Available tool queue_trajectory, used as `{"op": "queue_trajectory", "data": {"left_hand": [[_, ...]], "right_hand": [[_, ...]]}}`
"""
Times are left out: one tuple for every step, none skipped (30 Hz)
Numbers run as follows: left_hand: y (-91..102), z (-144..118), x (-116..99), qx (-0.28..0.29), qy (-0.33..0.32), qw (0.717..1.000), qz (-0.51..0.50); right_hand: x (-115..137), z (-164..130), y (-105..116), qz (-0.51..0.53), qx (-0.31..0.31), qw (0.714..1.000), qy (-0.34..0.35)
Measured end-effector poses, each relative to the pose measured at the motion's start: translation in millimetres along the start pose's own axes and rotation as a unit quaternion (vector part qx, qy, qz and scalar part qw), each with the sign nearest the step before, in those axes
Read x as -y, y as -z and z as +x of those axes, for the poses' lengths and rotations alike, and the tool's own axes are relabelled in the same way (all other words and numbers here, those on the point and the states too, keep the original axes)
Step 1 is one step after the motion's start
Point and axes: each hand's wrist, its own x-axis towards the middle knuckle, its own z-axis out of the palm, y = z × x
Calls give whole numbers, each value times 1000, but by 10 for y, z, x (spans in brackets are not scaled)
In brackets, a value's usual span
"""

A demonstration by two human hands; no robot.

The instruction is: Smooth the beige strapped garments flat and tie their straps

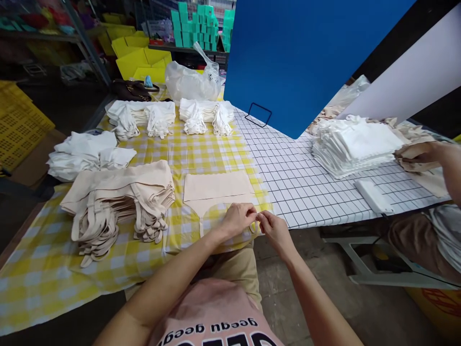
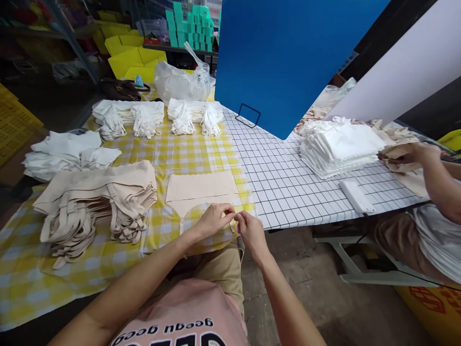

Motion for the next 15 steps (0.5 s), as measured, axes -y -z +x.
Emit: {"op": "queue_trajectory", "data": {"left_hand": [[-1, 8, 9, -5, 13, 1000, -6], [1, 16, 20, -10, 27, 999, -14], [5, 25, 33, -13, 42, 999, -28], [10, 33, 48, -11, 59, 997, -48], [16, 41, 65, -4, 77, 994, -76], [23, 47, 83, 5, 97, 990, -106], [30, 51, 100, 15, 117, 984, -134], [38, 53, 115, 24, 138, 978, -157], [46, 53, 128, 29, 159, 972, -172], [54, 53, 136, 29, 177, 967, -179], [62, 54, 141, 24, 190, 965, -179], [69, 56, 143, 17, 199, 964, -175], [75, 59, 142, 7, 205, 964, -170], [79, 64, 142, -2, 211, 963, -166], [81, 71, 143, -7, 219, 962, -164]], "right_hand": [[-5, 12, -12, -11, 3, 1000, 3], [-13, 23, -23, -17, 6, 1000, 5], [-24, 34, -33, -18, 11, 1000, 6], [-39, 44, -43, -16, 17, 1000, 7], [-56, 54, -52, -14, 24, 1000, 7], [-76, 62, -61, -12, 29, 999, 7], [-98, 71, -68, -14, 31, 999, 8], [-121, 78, -75, -17, 28, 999, 13], [-144, 85, -82, -19, 22, 999, 19], [-166, 92, -92, -13, 13, 999, 28], [-183, 98, -104, 4, 5, 999, 37], [-195, 105, -122, 32, 2, 998, 48], [-200, 112, -145, 69, 6, 996, 59], [-199, 120, -174, 106, 18, 992, 69], [-192, 130, -207, 134, 31, 987, 78]]}}
